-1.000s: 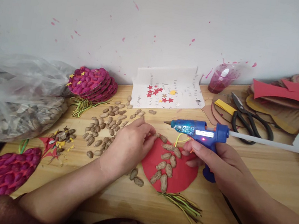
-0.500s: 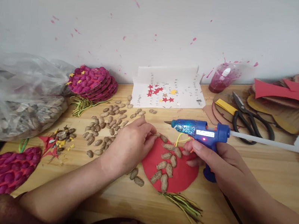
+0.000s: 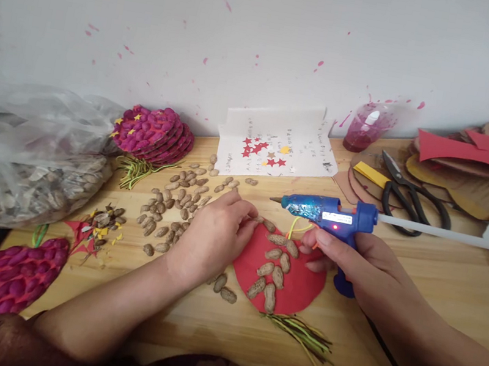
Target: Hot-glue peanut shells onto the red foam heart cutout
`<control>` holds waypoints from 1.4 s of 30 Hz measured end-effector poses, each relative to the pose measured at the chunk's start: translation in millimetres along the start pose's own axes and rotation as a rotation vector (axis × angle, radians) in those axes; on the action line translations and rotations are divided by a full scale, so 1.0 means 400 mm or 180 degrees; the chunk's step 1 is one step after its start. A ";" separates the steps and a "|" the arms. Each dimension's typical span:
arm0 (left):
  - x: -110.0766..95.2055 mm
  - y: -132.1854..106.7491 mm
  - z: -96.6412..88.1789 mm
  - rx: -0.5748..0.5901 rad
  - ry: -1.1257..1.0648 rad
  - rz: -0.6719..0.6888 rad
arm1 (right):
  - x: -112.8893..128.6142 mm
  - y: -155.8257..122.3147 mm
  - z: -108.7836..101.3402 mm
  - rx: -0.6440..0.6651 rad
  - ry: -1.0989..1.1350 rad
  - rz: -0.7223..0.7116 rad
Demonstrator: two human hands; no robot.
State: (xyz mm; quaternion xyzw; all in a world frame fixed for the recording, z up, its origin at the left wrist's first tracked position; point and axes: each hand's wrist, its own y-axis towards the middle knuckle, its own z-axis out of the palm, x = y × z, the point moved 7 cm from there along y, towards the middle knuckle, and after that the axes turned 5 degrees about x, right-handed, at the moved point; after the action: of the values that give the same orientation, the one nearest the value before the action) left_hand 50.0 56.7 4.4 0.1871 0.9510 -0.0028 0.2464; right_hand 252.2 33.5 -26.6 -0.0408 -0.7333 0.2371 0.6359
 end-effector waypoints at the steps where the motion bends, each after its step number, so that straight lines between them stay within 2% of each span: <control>1: 0.001 0.000 0.000 0.0010 -0.0009 -0.0016 | 0.001 -0.001 -0.001 -0.0033 -0.0007 0.0003; 6: 0.012 -0.005 -0.004 0.0079 -0.0159 -0.0031 | 0.008 -0.002 -0.001 -0.0094 0.0007 0.0028; 13: 0.041 -0.015 -0.014 0.0122 -0.0813 -0.0224 | 0.005 0.002 -0.002 -0.0135 0.0062 -0.0038; 22: -0.003 -0.029 -0.013 -0.0159 -0.0087 0.0352 | -0.002 -0.002 -0.001 -0.0131 0.0135 0.0052; 31: -0.015 -0.061 0.032 0.0305 0.0312 0.0390 | -0.003 -0.004 -0.001 -0.0128 0.0090 0.0049; 42: -0.021 -0.061 0.040 0.0480 0.0295 0.0425 | -0.007 0.004 -0.002 -0.0114 0.0092 0.0020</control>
State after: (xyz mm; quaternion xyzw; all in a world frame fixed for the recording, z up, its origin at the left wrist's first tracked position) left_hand 55.5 29.6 -7.9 0.2679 0.9438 -0.0493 0.1870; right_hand 253.1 33.9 -29.9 -0.0579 -0.7281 0.2253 0.6448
